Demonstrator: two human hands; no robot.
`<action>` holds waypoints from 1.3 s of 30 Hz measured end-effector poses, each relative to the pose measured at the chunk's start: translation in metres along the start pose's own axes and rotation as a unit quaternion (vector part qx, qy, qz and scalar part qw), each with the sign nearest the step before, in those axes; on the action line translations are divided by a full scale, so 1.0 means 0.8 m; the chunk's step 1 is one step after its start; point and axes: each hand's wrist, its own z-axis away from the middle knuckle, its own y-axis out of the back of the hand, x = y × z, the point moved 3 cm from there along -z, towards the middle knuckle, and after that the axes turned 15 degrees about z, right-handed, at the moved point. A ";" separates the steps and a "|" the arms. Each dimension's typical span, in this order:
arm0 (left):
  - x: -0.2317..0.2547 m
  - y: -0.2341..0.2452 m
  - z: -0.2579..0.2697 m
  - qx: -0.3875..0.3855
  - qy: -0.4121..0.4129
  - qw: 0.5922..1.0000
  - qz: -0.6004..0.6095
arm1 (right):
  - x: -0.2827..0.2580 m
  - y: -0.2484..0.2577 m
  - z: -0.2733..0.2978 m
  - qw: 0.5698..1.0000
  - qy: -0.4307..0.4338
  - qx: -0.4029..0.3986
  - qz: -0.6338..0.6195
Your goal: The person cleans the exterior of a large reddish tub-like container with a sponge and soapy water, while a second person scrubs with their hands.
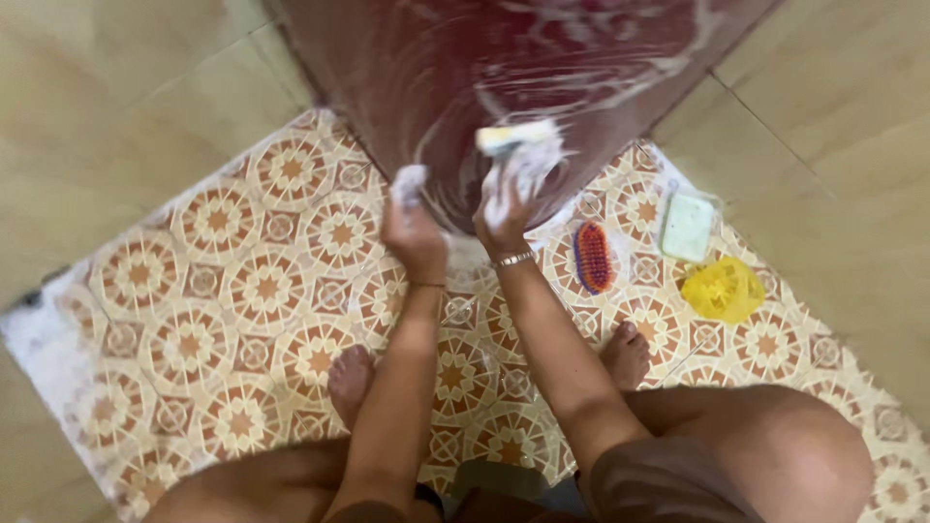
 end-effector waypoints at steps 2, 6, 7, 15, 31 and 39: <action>-0.002 -0.008 0.010 -0.034 0.025 0.999 -0.030 | -0.018 0.010 0.009 0.991 0.098 -0.082 -0.029; 0.023 -0.021 0.022 -0.060 -0.006 0.994 0.094 | -0.055 0.028 -0.001 0.972 0.199 -0.099 -0.072; 0.026 -0.024 0.019 -0.066 -0.014 0.990 0.127 | -0.062 0.031 -0.011 0.967 0.226 -0.083 -0.080; -0.069 -0.036 -0.056 -0.024 0.159 0.985 0.068 | -0.100 0.068 -0.081 0.956 0.149 -0.116 -0.226; 0.005 -0.111 -0.261 0.013 -0.006 0.982 0.186 | -0.097 0.059 -0.100 0.893 0.044 -0.084 -0.440; -0.084 -0.120 -0.493 0.055 0.038 0.991 0.120 | -0.132 0.072 -0.127 0.940 0.146 -0.058 -0.305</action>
